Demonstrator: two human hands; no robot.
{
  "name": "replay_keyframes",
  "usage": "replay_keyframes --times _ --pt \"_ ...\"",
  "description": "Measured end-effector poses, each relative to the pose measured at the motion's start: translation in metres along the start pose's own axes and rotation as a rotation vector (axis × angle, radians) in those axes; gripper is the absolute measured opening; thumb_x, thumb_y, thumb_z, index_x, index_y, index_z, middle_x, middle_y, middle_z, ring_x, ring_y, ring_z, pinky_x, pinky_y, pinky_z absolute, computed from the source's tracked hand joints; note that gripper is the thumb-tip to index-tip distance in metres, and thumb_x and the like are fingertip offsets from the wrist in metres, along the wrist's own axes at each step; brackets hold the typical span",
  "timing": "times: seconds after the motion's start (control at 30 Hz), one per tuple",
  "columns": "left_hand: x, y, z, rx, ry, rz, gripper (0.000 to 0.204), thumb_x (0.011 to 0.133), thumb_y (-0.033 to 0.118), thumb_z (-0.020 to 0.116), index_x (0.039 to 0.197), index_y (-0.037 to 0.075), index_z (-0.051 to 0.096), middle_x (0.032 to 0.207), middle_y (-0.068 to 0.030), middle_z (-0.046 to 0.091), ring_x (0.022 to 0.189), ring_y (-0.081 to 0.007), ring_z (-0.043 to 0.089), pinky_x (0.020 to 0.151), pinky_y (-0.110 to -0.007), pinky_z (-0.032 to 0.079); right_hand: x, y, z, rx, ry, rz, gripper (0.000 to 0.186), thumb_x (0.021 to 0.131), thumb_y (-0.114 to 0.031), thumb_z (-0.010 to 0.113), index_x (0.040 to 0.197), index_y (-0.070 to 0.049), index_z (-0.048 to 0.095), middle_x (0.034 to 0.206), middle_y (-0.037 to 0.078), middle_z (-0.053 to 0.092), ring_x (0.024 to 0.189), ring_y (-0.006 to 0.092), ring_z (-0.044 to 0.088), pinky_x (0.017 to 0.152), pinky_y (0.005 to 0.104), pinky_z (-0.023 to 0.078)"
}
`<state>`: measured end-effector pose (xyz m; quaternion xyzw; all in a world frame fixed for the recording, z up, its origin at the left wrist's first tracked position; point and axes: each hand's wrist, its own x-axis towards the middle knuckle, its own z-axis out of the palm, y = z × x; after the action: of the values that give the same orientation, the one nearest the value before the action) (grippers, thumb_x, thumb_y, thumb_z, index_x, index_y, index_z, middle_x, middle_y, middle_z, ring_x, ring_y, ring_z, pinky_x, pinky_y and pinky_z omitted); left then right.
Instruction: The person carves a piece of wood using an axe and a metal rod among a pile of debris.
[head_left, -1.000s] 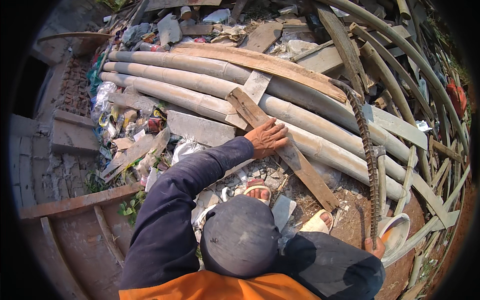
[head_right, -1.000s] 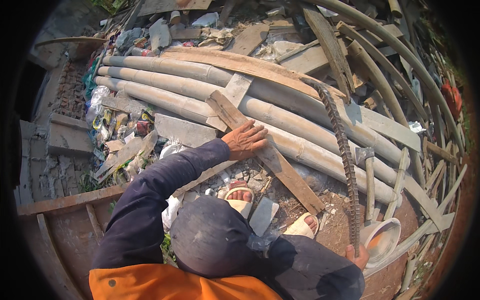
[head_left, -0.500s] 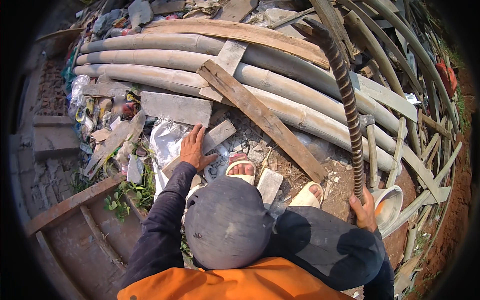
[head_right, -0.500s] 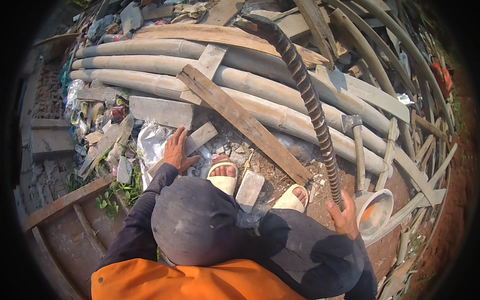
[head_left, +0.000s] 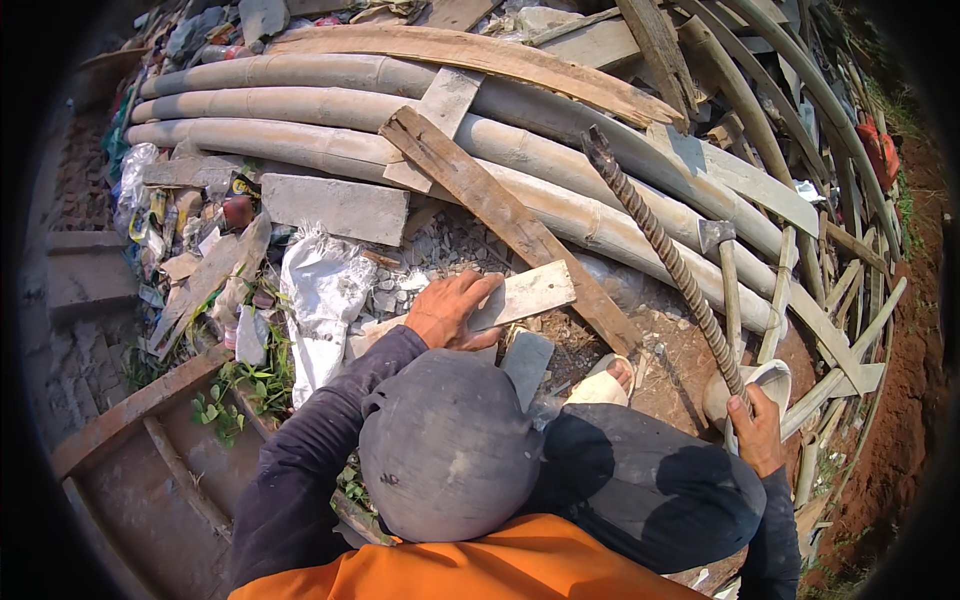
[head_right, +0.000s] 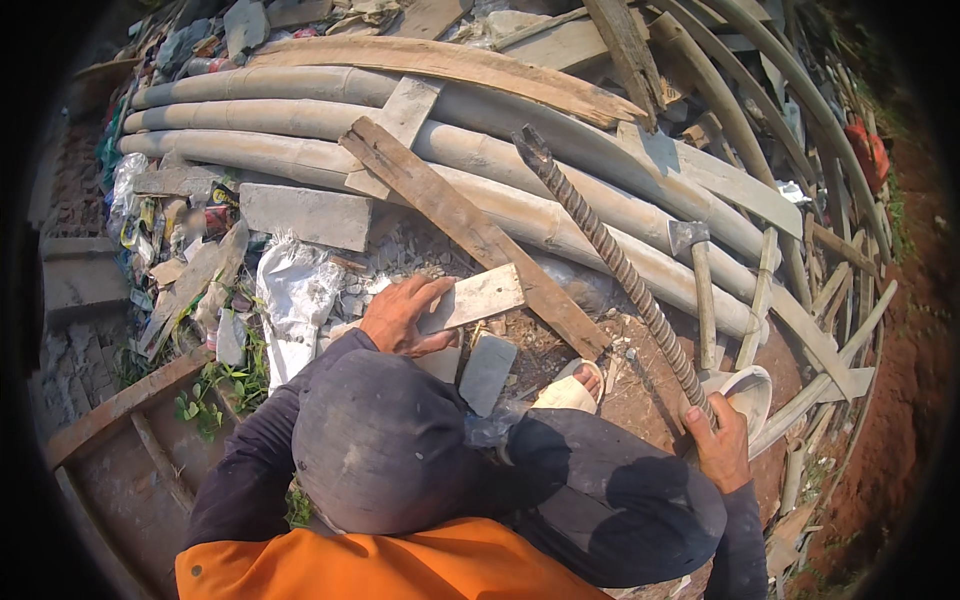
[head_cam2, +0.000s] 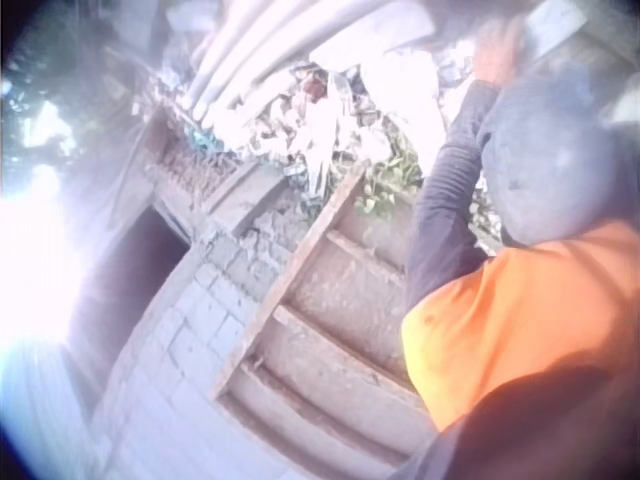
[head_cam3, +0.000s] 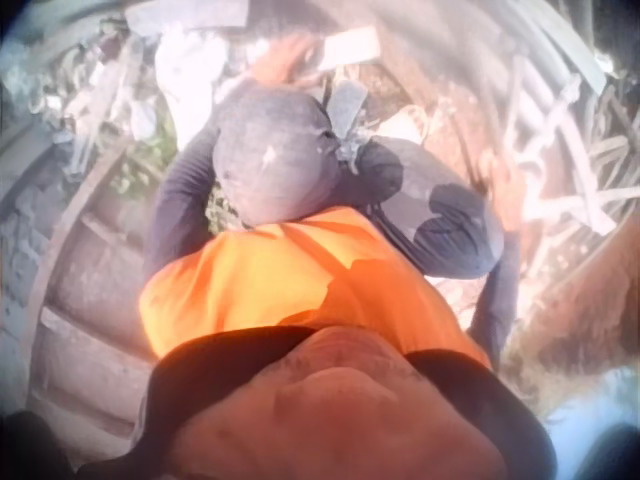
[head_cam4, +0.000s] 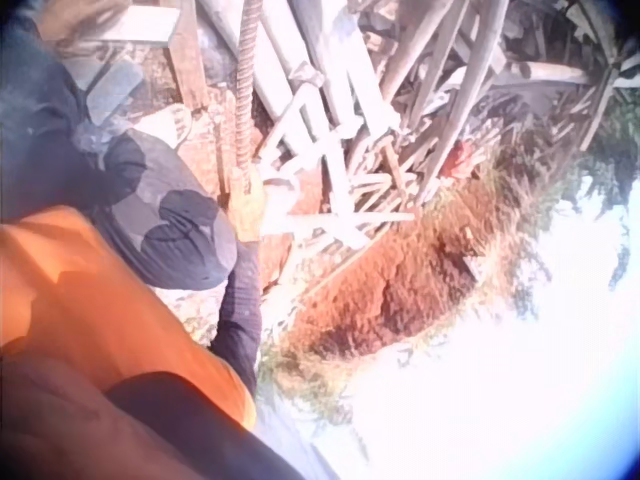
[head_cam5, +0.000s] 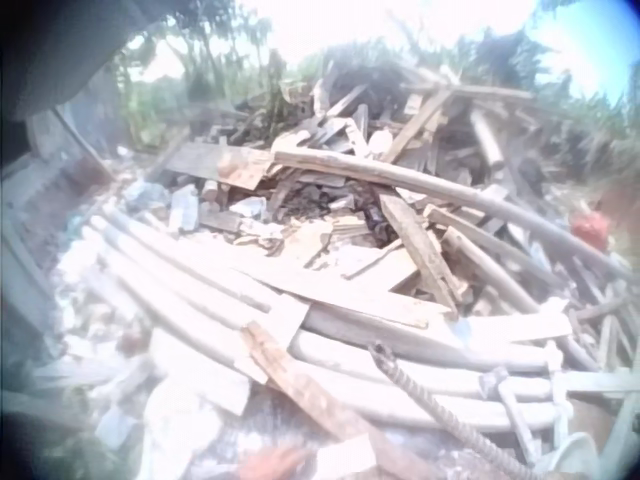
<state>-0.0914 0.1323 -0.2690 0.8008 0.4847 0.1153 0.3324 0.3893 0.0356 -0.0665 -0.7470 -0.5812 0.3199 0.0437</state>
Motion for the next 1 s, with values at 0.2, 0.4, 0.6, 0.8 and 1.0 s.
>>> replay_keyframes --times 0.2,0.4,0.6,0.8,1.0 --pt "0.066 0.023 0.066 -0.482 -0.037 -0.250 0.097 0.083 0.051 0.089 0.154 0.000 0.047 0.137 -0.0236 0.062 0.125 -0.0392 0.065 0.108 -0.047 0.052 -0.023 -0.037 -0.019 -0.275 -0.076 0.113 0.041 0.102 -0.042 0.073 0.102 0.000 0.070 0.072 0.022 0.067 0.067 0.0410 0.067 0.065 0.0455 0.049" --pt "0.070 -0.003 0.066 -0.832 -0.518 -0.341 0.106 0.081 0.055 0.089 0.151 -0.012 0.045 0.137 -0.0297 0.067 0.126 -0.0360 0.067 0.112 -0.040 0.050 -0.023 -0.057 -0.025 -0.442 -0.108 0.125 0.042 0.101 -0.044 0.072 0.108 -0.002 0.074 0.074 0.025 0.069 0.073 0.0466 0.070 0.067 0.0535 0.050" --pt "0.069 0.017 0.051 -0.531 -0.282 -0.325 0.104 0.082 0.060 0.091 0.144 -0.012 0.047 0.135 -0.0360 0.065 0.129 -0.0419 0.066 0.114 -0.045 0.049 -0.018 -0.116 -0.038 -0.559 -0.110 0.117 0.041 0.102 -0.042 0.071 0.107 -0.002 0.074 0.072 0.027 0.067 0.072 0.0492 0.068 0.068 0.0551 0.050" --pt "0.079 -0.001 0.099 -0.675 -0.275 -0.251 0.095 0.088 0.055 0.088 0.143 -0.012 0.049 0.140 -0.0352 0.062 0.130 -0.0404 0.065 0.114 -0.045 0.048 -0.009 -0.191 -0.063 -0.821 -0.130 0.053 0.042 0.103 -0.042 0.071 0.098 0.000 0.071 0.075 0.025 0.068 0.076 0.0491 0.068 0.069 0.0567 0.049" --pt "0.077 0.006 0.094 -0.757 -0.281 -0.344 0.092 0.090 0.053 0.088 0.142 -0.012 0.051 0.131 -0.0311 0.067 0.126 -0.0372 0.067 0.110 -0.044 0.051 0.005 -0.220 -0.058 -0.937 -0.128 -0.016 0.043 0.105 -0.044 0.069 0.096 -0.002 0.067 0.073 0.024 0.067 0.072 0.0478 0.067 0.066 0.0570 0.047"
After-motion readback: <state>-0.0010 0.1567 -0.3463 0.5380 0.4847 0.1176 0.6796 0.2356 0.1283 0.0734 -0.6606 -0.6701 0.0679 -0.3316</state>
